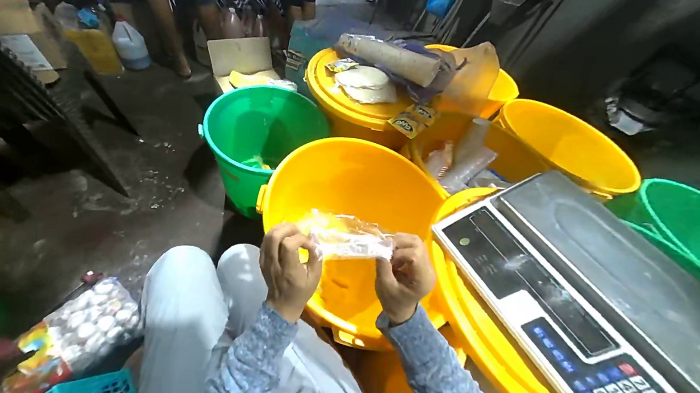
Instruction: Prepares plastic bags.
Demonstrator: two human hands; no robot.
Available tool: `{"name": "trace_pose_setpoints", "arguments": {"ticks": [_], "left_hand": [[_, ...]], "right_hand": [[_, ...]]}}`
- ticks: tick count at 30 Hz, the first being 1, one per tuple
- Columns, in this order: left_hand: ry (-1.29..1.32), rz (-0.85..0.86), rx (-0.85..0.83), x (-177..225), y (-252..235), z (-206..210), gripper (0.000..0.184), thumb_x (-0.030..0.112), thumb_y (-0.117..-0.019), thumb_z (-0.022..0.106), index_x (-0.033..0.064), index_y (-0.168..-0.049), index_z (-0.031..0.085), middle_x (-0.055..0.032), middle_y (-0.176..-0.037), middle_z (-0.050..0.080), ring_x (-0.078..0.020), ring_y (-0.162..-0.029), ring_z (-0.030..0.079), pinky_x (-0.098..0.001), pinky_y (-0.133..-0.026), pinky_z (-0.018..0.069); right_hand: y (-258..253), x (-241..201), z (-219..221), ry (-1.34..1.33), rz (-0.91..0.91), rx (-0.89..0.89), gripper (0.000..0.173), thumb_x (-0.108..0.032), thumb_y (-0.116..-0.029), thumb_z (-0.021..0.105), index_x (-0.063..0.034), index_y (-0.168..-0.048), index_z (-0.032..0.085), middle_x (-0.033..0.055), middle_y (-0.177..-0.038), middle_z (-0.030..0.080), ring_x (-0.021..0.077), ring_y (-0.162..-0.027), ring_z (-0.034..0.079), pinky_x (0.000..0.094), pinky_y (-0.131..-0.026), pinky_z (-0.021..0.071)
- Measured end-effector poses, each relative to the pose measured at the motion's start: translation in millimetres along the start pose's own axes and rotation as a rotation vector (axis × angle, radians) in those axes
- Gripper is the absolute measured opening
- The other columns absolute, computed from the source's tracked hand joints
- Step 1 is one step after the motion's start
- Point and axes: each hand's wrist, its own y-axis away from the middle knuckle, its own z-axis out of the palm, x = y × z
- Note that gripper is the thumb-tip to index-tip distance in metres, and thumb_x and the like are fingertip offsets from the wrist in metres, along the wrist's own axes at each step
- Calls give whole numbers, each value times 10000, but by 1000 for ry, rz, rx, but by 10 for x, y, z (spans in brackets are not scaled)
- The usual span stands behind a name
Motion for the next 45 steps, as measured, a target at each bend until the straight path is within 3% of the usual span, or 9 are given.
{"name": "trace_pose_setpoints", "arguments": {"ticks": [6, 13, 20, 26, 30, 33, 37, 42, 45], "left_hand": [[-4, 50, -17, 37, 44, -40, 130, 132, -959, 529, 121, -830, 537, -16, -700, 569, -126, -662, 572, -234, -726, 505], [5, -89, -234, 141, 60, -126, 374, 134, -1027, 418, 9, -1270, 674, -143, -1114, 747, -213, -994, 727, -350, -911, 573], [294, -235, -119, 287, 174, -70, 396, 72, -970, 558, -82, -1334, 587, -197, -1287, 653, -133, -1043, 630, -234, -970, 475], [307, -140, -147, 279, 340, -94, 725, 370, -859, 793, -5, -1416, 519, -171, -1336, 619, -141, -1144, 585, -233, -1014, 428], [365, -226, -112, 142, 321, -147, 806, 704, -904, 548, 145, -1466, 401, -75, -1354, 552, -143, -1290, 505, -342, -1094, 409], [413, -382, -291, 7, -34, -227, 678, 557, -1009, 503, -9, -1383, 519, -168, -1298, 610, -213, -1199, 579, -407, -1034, 478], [663, -643, -839, 53, -381, -250, 305, 317, -1024, 571, 55, -1013, 726, 39, -845, 692, -25, -757, 644, -236, -727, 554], [758, -652, -704, 85, -321, -169, 126, 161, -955, 692, 62, -1011, 746, 89, -687, 583, 37, -572, 481, -142, -548, 417], [773, -623, -584, 118, -264, -145, 143, 110, -940, 704, 49, -1069, 700, 93, -653, 535, 25, -560, 478, -142, -539, 418]], "right_hand": [[38, 7, 47, -2, 34, 69, 101, -163, -985, 673, -148, -1053, 601, -40, -902, 668, 27, -896, 661, 203, -847, 557], [57, -38, 51, -22, 87, 106, 85, -53, -923, 703, -109, -987, 701, -20, -916, 729, 58, -911, 703, 232, -852, 594], [63, -92, 75, 2, 137, 128, 159, 22, -947, 629, -46, -1061, 716, -21, -1028, 752, 23, -1014, 695, 221, -939, 571], [-5, -99, 50, -141, 249, 161, 232, -32, -997, 591, -128, -1181, 693, -102, -1129, 741, 25, -1078, 687, 252, -993, 559], [-76, -8, -38, -247, 305, 101, 285, -66, -985, 633, -241, -1208, 652, -165, -1064, 732, -2, -973, 697, 214, -904, 582], [-52, -16, -48, -301, 315, 25, 279, -63, -962, 665, -264, -1156, 675, -157, -1027, 734, -1, -932, 699, 207, -875, 591], [20, -65, 3, -319, 293, -88, 179, -69, -939, 697, -203, -1057, 717, -117, -977, 745, 9, -912, 704, 217, -865, 597], [-29, -61, -21, -323, 304, -176, 160, -33, -973, 640, -88, -1076, 749, -59, -1028, 764, 30, -963, 712, 244, -902, 598], [-84, -95, -38, -609, 606, -261, 302, -215, -1021, 617, -93, -1283, 706, -4, -1178, 751, 99, -1065, 705, 293, -952, 582]]}}
